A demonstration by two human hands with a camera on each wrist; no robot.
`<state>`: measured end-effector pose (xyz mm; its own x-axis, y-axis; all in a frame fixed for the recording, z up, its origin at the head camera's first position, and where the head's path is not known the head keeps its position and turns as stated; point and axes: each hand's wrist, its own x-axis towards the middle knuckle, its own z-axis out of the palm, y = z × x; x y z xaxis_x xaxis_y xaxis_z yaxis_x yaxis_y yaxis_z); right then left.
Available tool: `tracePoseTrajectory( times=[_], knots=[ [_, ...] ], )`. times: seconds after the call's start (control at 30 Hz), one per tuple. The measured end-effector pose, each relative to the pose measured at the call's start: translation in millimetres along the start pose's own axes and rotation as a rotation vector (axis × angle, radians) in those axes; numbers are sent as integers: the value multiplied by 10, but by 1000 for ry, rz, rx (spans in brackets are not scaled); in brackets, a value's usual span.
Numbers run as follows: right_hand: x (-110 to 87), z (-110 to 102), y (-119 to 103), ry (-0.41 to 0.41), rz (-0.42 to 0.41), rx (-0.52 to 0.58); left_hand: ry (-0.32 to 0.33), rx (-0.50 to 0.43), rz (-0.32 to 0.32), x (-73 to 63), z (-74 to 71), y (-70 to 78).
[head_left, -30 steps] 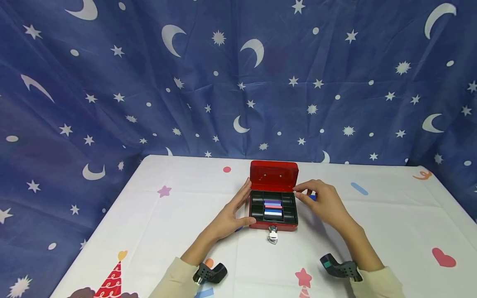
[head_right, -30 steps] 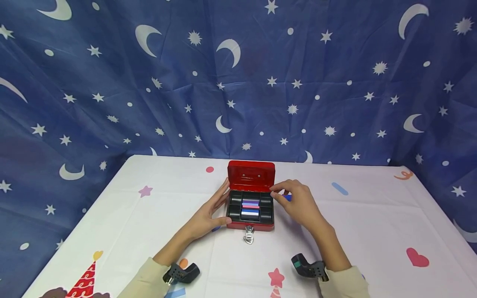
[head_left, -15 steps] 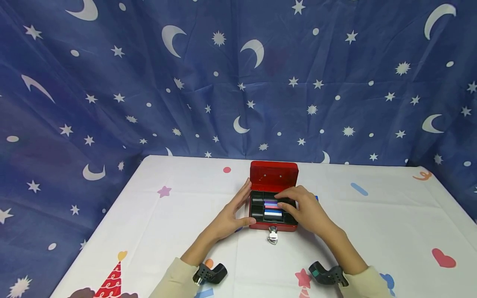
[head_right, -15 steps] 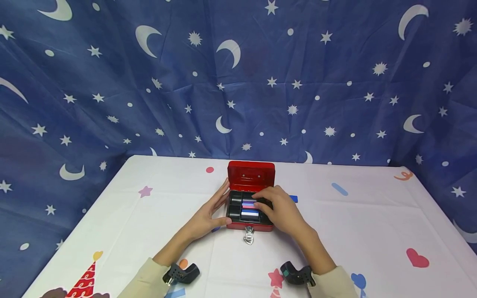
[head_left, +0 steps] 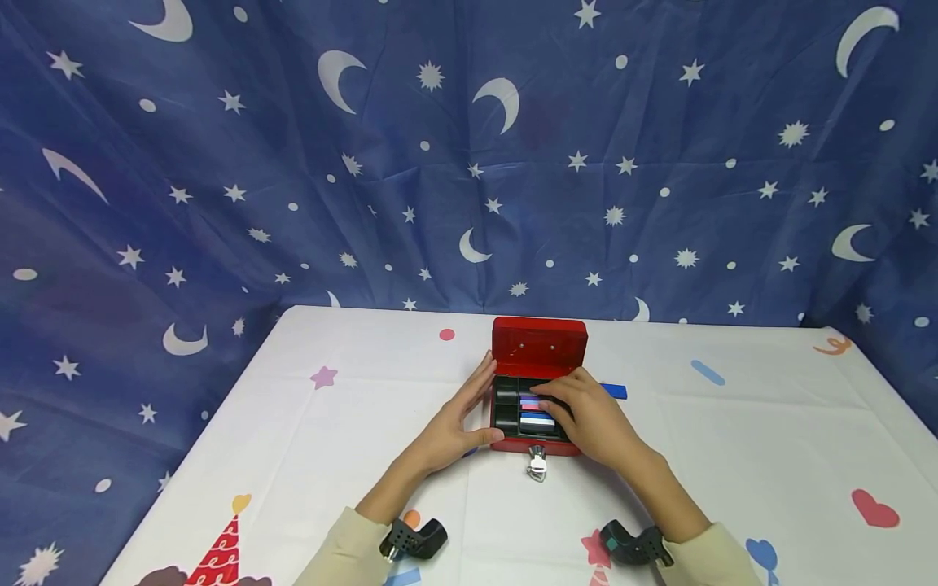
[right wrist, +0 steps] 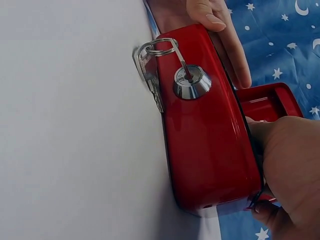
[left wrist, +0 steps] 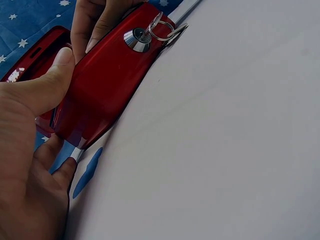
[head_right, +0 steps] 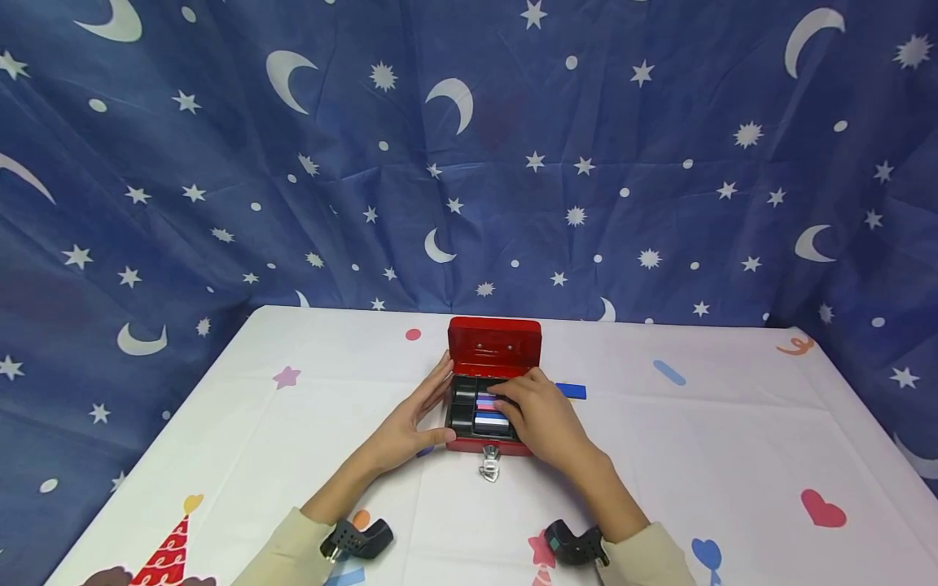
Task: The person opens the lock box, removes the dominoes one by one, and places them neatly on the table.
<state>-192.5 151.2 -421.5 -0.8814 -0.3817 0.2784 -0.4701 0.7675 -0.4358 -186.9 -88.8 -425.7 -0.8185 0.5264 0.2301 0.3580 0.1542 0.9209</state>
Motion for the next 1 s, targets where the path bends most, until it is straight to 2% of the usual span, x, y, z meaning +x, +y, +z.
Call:
tracePoseTrajectory(
  times=[0.53, 1.0],
  knots=[
    [-6, 0, -42, 19, 43, 42, -3, -7, -3, 0, 6, -13],
    [-6, 9, -41, 91, -14, 40, 2, 3, -1, -7, 0, 4]
  ],
)
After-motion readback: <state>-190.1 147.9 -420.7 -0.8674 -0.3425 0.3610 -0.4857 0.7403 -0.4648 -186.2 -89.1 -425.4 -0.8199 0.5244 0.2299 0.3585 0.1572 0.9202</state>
